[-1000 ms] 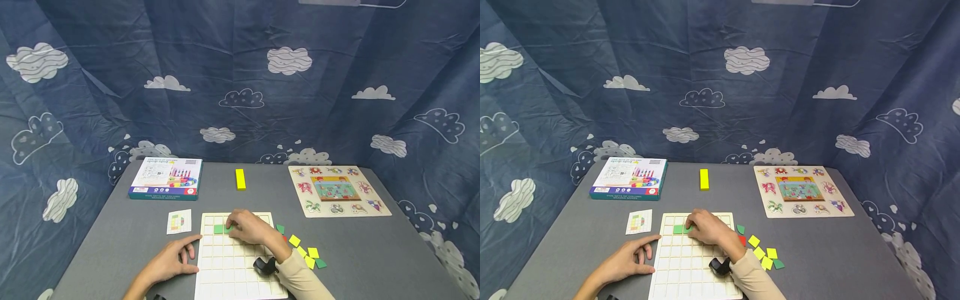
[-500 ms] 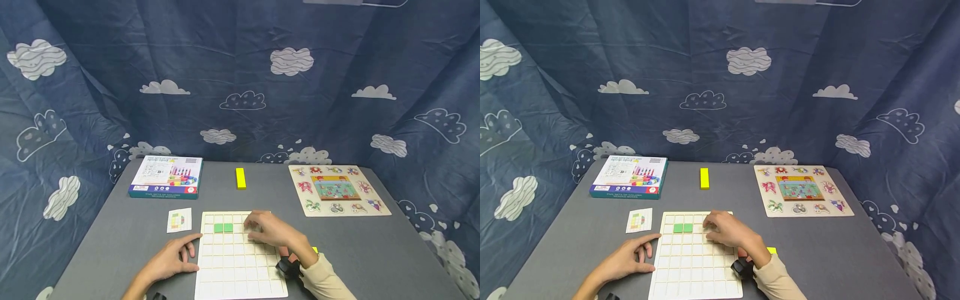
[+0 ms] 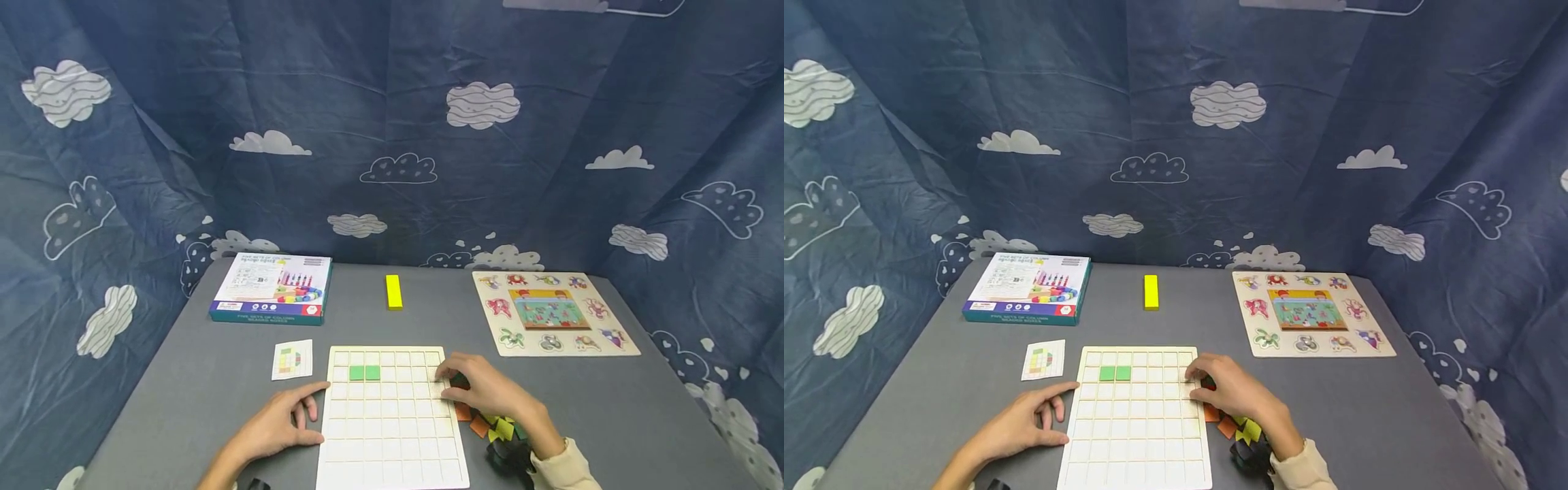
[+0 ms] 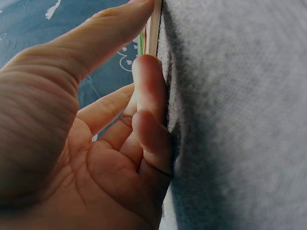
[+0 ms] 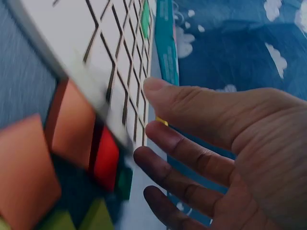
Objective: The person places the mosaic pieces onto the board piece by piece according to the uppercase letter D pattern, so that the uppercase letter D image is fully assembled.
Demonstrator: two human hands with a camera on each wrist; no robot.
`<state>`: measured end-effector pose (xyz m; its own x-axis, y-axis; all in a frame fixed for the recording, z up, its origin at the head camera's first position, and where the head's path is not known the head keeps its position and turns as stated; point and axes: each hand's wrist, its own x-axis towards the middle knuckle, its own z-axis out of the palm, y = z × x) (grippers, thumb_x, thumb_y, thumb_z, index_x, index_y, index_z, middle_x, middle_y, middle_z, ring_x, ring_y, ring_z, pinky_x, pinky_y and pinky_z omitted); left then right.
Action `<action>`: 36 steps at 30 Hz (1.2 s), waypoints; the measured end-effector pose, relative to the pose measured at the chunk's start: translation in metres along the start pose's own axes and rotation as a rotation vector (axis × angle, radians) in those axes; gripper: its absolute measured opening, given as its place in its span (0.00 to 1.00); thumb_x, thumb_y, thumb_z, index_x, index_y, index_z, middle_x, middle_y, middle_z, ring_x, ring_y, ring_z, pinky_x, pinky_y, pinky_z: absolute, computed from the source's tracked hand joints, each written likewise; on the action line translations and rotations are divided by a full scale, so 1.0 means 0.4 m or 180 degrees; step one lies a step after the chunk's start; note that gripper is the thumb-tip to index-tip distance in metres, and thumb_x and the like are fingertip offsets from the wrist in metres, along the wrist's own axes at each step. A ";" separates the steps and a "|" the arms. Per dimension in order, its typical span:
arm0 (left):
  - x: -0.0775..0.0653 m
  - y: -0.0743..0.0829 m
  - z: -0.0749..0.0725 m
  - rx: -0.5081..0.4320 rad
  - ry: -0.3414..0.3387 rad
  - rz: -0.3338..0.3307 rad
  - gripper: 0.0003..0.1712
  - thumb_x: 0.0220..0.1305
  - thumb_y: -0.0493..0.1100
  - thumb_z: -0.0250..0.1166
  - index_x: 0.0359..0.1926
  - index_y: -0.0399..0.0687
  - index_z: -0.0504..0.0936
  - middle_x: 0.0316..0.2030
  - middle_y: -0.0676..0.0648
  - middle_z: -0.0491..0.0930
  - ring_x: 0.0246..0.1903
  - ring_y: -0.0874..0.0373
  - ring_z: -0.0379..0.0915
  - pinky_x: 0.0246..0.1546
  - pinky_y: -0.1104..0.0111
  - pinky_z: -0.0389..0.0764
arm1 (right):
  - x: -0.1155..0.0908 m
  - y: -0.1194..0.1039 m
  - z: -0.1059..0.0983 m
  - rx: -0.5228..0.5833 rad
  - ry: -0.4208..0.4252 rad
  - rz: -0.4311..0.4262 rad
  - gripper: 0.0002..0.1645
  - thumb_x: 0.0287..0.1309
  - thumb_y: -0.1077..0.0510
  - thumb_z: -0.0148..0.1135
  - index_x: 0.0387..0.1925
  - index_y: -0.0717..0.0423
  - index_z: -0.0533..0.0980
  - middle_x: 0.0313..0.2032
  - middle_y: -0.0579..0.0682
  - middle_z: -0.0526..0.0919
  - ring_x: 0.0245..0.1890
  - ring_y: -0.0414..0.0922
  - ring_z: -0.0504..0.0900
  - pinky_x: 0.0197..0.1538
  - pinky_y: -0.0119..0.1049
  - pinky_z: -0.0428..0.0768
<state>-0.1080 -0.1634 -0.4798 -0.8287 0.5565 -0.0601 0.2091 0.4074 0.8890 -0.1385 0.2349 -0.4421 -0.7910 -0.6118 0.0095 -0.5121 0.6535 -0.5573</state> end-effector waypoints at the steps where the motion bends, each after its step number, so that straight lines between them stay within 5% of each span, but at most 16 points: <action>1: 0.000 0.000 -0.001 0.0010 0.0007 0.0004 0.45 0.51 0.43 0.79 0.69 0.38 0.70 0.35 0.50 0.76 0.23 0.67 0.71 0.32 0.72 0.73 | -0.004 0.006 -0.004 0.0010 0.0022 0.0008 0.13 0.61 0.56 0.70 0.46 0.52 0.81 0.41 0.46 0.82 0.41 0.44 0.81 0.46 0.41 0.79; 11: 0.000 0.003 -0.003 0.0088 -0.0003 0.0018 0.45 0.52 0.45 0.79 0.69 0.39 0.70 0.35 0.51 0.76 0.24 0.68 0.71 0.35 0.72 0.73 | -0.036 0.047 -0.049 0.0082 0.0047 0.0186 0.15 0.59 0.55 0.71 0.46 0.55 0.80 0.43 0.49 0.82 0.40 0.48 0.81 0.45 0.44 0.80; 23: -0.011 -0.009 0.010 0.0001 -0.0021 -0.0017 0.46 0.52 0.43 0.78 0.69 0.37 0.69 0.36 0.51 0.76 0.24 0.67 0.71 0.33 0.72 0.73 | -0.054 0.083 -0.054 0.0032 -0.0202 0.0419 0.17 0.55 0.52 0.74 0.43 0.55 0.81 0.39 0.44 0.82 0.38 0.40 0.77 0.42 0.38 0.77; 36: -0.004 -0.006 0.004 0.0123 -0.0003 -0.0031 0.45 0.52 0.45 0.78 0.69 0.39 0.70 0.35 0.52 0.76 0.24 0.67 0.72 0.35 0.72 0.73 | -0.071 0.090 -0.065 0.0057 -0.0311 0.0530 0.18 0.47 0.64 0.77 0.41 0.54 0.81 0.38 0.44 0.81 0.35 0.40 0.76 0.40 0.36 0.78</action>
<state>-0.1062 -0.1641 -0.4825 -0.8302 0.5531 -0.0692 0.2208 0.4404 0.8702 -0.1432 0.2874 -0.4406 -0.8277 -0.5366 -0.1642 -0.3701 0.7420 -0.5590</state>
